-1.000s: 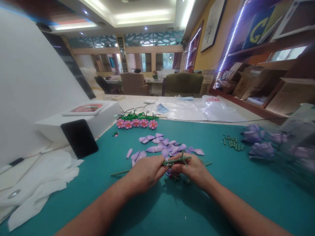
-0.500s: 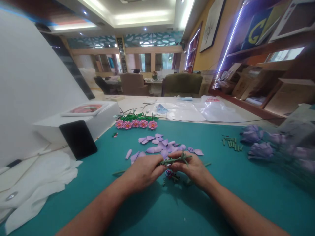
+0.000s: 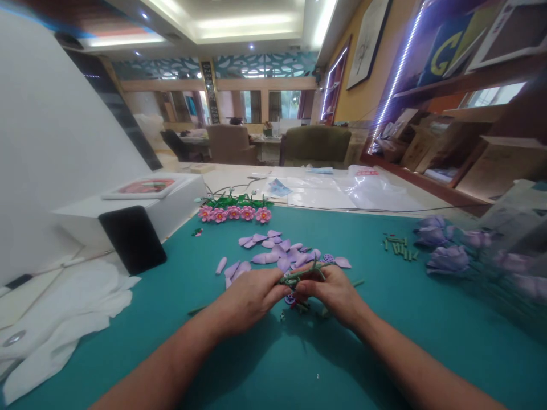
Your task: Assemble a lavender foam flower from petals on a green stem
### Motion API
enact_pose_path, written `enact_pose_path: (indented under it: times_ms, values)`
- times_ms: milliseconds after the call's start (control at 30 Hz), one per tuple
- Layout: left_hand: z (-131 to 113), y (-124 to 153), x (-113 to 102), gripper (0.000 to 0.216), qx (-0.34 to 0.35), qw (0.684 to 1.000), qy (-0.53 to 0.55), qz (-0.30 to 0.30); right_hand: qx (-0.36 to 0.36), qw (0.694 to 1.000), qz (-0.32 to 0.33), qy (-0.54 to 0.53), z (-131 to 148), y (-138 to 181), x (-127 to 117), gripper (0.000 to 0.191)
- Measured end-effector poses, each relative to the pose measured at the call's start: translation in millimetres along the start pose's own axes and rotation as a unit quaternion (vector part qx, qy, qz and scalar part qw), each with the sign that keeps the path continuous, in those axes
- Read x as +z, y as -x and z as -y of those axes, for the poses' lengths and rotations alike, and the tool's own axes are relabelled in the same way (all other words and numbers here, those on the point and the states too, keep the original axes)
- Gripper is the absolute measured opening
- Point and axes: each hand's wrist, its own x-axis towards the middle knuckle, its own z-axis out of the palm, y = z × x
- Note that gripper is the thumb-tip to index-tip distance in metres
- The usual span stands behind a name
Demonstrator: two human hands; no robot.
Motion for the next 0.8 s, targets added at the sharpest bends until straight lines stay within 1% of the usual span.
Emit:
enact_pose_path:
  times_ms: [167,333,433,600,633,700,733,800]
  values:
    - [-0.3,-0.4,0.6,0.026,0.006,1.000,0.016,-0.005,-0.003,1.000,0.001,0.002,-1.5,0.3,-0.8,0.026]
    - [2.2,-1.9,-0.7,0.027,-0.010,0.999,0.048,-0.014,0.006,1.000,-0.008,0.013,0.8,-0.4,-2.4,0.034]
    - [4.7,-2.5,-4.8,0.028,-0.024,0.997,0.072,-0.015,0.014,0.999,-0.033,0.019,3.3,-1.5,-6.3,0.036]
    - [8.4,-3.3,-10.2,0.027,-0.041,0.995,0.086,-0.016,0.010,0.992,-0.111,0.058,0.5,-7.3,-24.5,0.035]
    - [9.0,-3.5,-10.5,0.027,-0.041,0.995,0.087,-0.016,0.010,0.990,-0.111,0.082,-0.6,-8.3,-28.7,0.033]
    - [10.1,-3.6,-10.7,0.028,-0.040,0.995,0.090,-0.013,0.014,0.982,-0.079,0.171,-2.2,-9.1,-35.6,0.024]
    - [10.5,-3.5,-10.8,0.028,-0.040,0.995,0.094,-0.011,0.012,0.971,-0.062,0.229,-2.5,-9.0,-38.2,0.020]
    - [11.1,-3.0,-11.2,0.025,-0.042,0.993,0.105,-0.011,-0.003,0.937,-0.043,0.347,-1.8,-8.3,-42.3,0.017]
